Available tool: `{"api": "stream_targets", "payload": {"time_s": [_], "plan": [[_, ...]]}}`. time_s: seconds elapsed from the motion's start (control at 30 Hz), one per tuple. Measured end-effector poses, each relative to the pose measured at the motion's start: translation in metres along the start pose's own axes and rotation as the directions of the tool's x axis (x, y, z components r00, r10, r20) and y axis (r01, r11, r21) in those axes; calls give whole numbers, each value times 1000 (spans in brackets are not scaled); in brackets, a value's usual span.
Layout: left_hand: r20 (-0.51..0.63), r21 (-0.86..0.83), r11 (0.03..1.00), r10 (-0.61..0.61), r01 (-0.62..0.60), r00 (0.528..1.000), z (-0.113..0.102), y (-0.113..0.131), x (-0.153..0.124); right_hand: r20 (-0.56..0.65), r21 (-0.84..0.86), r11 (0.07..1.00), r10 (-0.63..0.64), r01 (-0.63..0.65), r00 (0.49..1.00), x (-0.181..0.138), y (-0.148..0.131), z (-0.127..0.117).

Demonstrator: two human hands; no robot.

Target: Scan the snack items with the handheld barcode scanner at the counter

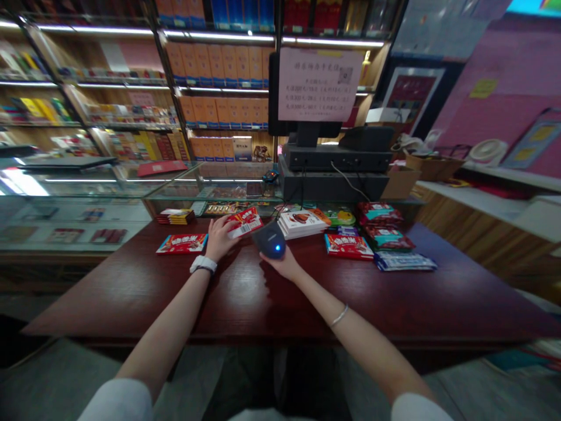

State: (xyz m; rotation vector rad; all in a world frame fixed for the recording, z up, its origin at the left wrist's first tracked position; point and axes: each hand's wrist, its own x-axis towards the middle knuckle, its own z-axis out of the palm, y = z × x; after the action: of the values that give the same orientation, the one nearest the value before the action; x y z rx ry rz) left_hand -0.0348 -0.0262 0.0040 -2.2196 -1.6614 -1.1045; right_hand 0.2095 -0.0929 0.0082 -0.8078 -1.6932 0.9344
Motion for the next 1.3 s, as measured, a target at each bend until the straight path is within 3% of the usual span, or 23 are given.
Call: {"api": "stream_targets", "payload": {"time_s": [0.1,0.23,0.33,0.43,0.6,0.7,0.77,0.8,0.9,1.0,1.03,1.17,1.3], "plan": [[-10,1,1000,11,-11,1000,0,2,-1,-239,64,998,-5,20,971,13,-3,-22],[1,15,1000,23,-23,1000,3,4,-1,-278,-28,998,46,-56,959,21,-4,-50],[6,24,999,31,-31,999,6,5,0,-190,-105,992,50,-71,981,20,-1,-49],[10,26,999,33,-33,999,6,6,0,-23,-221,975,-34,28,999,17,1,-34],[-7,24,999,-24,24,1000,-4,5,1,164,-389,917,-23,86,986,9,-6,-8],[-3,18,998,-55,55,998,-6,3,2,221,-341,937,4,73,975,6,-16,-6],[8,12,999,-53,53,999,-5,1,1,244,-262,965,90,-23,966,6,-25,-15],[16,10,999,-45,44,999,-4,1,1,259,-221,969,168,-111,951,6,-29,-24],[22,1,1000,-24,24,999,-1,1,-1,402,-121,891,447,-438,799,4,-41,-59],[10,-8,1000,-22,22,1000,1,1,-2,423,-134,794,587,-593,690,0,-47,-88],[10,-9,1000,-20,20,1000,1,1,-2,413,-115,787,593,-606,692,-1,-47,-92],[17,-9,1000,-7,7,1000,5,2,-1,325,54,840,497,-541,804,3,-42,-78],[15,0,1000,0,0,1000,4,5,-2,132,-47,908,418,-415,899,12,-28,-48]]}}
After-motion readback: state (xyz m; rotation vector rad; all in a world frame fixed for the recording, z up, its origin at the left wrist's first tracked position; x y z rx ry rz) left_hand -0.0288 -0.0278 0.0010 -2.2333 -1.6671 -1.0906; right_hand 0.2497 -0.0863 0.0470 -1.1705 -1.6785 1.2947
